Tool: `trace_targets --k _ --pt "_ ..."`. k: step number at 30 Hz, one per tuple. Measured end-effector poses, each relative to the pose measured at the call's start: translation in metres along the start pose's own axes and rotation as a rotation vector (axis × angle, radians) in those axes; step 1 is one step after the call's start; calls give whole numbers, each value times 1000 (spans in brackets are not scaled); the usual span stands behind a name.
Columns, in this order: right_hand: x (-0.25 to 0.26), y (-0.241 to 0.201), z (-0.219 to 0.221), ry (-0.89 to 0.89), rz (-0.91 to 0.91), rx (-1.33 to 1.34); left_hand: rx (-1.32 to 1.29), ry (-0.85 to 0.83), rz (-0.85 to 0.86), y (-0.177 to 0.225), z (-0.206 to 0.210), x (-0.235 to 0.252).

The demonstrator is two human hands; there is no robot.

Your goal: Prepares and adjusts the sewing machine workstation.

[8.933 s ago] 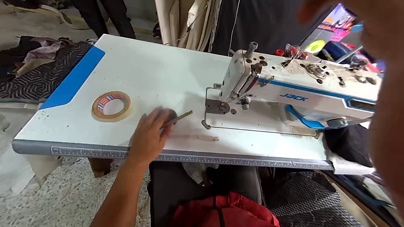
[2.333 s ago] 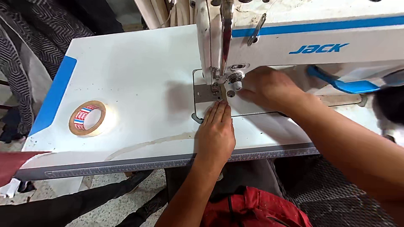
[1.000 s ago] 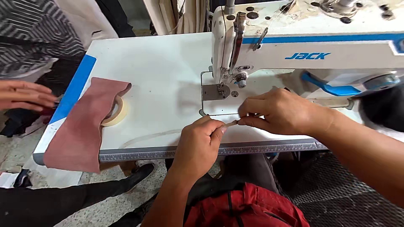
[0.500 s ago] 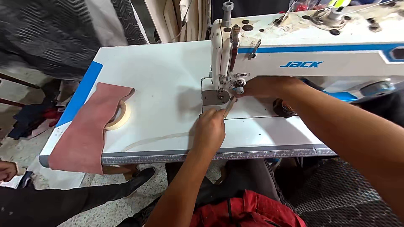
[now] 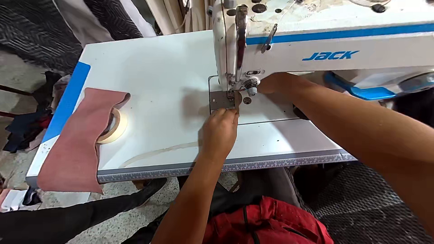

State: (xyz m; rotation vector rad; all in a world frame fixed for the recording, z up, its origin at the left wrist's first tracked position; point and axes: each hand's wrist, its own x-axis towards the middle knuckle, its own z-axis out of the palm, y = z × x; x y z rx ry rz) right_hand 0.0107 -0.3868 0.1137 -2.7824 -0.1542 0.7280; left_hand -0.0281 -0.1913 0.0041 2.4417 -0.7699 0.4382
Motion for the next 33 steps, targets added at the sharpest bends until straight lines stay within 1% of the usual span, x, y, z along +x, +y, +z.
trace_targets --k 3,6,8,12,15,21,26,30,33 --pt "3 3 5 45 6 -49 13 24 7 0 1 0" --pt "21 18 16 137 -68 -98 41 30 -12 1 3 2" --pt "27 22 18 132 -97 -129 48 36 -20 2 4 2" --pt "27 21 17 148 -69 -71 62 42 -8 3 5 4" --pt "35 28 21 176 -85 -84 75 33 -8 3 4 4" --pt "33 26 20 180 -89 -61 77 43 -11 4 6 5" --pt "38 26 19 145 -86 -104 102 47 -28 5 7 6" --pt "25 11 11 72 28 -74 93 32 -37 6 7 9" --pt "29 17 14 115 -14 -83 99 43 -34 6 7 9"
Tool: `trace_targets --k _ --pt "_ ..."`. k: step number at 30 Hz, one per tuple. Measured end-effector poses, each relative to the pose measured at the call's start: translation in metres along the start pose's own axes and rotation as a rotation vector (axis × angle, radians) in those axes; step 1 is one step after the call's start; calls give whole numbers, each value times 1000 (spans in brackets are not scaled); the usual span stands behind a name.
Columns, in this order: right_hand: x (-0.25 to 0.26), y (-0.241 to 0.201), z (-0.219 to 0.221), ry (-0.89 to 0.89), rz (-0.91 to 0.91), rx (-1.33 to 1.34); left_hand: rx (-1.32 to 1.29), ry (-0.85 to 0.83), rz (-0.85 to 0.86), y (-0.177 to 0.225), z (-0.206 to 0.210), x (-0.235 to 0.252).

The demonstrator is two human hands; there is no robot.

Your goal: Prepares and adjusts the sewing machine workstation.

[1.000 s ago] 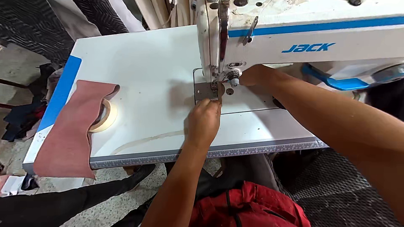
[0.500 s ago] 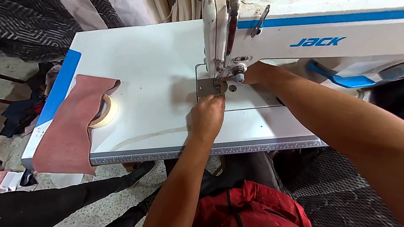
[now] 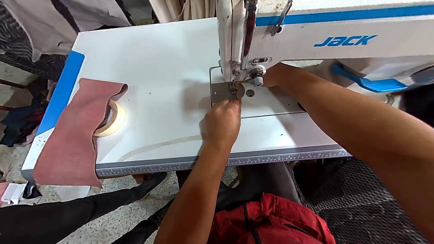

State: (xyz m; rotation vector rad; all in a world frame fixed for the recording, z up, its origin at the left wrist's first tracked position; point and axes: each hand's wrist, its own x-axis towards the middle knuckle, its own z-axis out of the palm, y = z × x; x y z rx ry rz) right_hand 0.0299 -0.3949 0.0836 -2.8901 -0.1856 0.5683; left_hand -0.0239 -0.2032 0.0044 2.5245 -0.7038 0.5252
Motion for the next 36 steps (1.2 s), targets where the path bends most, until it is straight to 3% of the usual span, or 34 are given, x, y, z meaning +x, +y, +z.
trace_targets --k 14,21,27,36 --pt "8 13 11 146 -118 43 2 11 -2 -1 2 0" --pt "7 13 9 128 -110 29 8 7 -3 -1 1 0" --pt "-4 -2 -2 -15 11 5 5 7 -7 -1 1 -1" --pt "-6 -2 -2 32 -29 9 12 -3 -5 -1 0 0"
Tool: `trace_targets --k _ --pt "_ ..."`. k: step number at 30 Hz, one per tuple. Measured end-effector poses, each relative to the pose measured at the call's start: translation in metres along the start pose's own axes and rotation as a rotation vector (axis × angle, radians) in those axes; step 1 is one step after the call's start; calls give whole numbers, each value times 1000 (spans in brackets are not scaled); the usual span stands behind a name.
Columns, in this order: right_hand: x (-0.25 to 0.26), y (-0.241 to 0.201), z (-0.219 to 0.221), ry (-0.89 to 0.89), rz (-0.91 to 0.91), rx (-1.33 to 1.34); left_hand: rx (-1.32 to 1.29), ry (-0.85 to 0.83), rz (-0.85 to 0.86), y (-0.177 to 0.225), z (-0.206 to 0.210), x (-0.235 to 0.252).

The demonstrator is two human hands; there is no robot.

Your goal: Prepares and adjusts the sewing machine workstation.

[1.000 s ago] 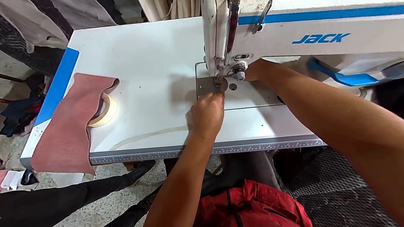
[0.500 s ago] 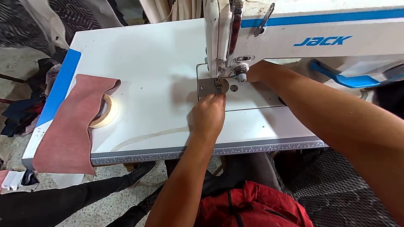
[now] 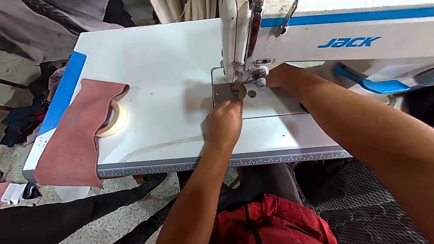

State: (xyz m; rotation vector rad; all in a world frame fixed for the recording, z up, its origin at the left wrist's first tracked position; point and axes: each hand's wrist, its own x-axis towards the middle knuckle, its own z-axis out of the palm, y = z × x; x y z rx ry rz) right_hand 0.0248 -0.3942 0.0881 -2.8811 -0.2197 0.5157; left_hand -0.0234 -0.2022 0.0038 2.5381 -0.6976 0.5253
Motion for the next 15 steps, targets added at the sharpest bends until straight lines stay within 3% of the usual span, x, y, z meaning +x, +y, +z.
trace_targets --k 15 --pt "-2 1 -1 34 -6 27 -1 1 -6 0 0 0"
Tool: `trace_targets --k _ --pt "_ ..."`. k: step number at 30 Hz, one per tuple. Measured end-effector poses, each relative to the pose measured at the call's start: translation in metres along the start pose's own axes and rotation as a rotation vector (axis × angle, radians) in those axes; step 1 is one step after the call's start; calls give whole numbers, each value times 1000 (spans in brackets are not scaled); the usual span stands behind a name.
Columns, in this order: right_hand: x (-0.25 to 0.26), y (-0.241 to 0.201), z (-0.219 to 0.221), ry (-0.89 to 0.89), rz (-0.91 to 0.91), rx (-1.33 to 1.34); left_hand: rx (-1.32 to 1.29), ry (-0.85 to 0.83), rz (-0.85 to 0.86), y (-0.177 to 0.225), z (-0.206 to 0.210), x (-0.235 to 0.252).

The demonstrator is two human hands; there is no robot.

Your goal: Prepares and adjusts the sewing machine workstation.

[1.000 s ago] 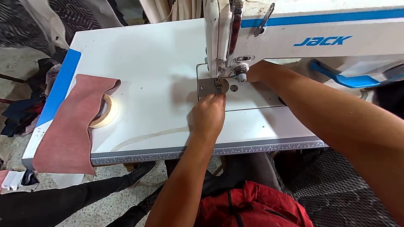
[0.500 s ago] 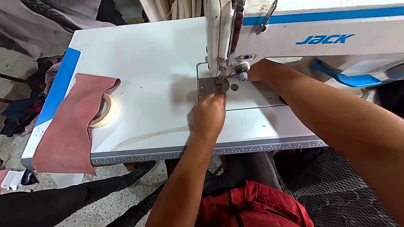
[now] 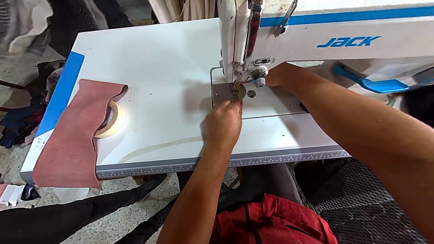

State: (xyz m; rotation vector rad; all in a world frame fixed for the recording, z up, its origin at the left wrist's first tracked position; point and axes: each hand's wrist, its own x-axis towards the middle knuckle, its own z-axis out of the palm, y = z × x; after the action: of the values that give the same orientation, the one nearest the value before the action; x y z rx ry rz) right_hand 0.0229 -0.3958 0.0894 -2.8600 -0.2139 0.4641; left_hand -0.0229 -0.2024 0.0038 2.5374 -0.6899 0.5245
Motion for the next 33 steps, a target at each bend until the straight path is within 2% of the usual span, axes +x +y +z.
trace_targets --k 5,9,10,12,15,17,19,20,23,26,28,30,33 --pt "1 4 2 38 -39 0 -45 11 0 -1 -1 0" --pt "-19 11 -7 -30 13 198 -169 26 -29 -21 -32 -21" --pt "-32 19 -6 18 46 240 -172 24 -48 -35 -46 -31" --pt "-72 37 2 177 92 159 -142 30 -116 -67 -76 -50" --pt "-129 66 44 308 24 -4 -125 84 -193 -95 -105 -68" --pt "-145 76 80 502 -42 -24 -188 35 -161 -78 -109 -70" --pt "-154 69 104 699 -121 21 -353 -101 -90 -44 -97 -69" --pt "-161 55 108 743 -173 63 -478 -195 -62 -24 -88 -69" --pt "-178 -15 112 717 -383 254 -949 -428 -28 18 -68 -73" --pt "-182 -45 118 618 -555 341 -1346 -472 -140 30 -69 -81" --pt "-181 -47 122 577 -614 304 -1359 -452 -227 29 -74 -90" --pt "-181 -51 130 569 -596 289 -1257 -406 -266 31 -80 -101" --pt "-180 -58 138 588 -365 262 -1219 -319 -298 35 -85 -106"
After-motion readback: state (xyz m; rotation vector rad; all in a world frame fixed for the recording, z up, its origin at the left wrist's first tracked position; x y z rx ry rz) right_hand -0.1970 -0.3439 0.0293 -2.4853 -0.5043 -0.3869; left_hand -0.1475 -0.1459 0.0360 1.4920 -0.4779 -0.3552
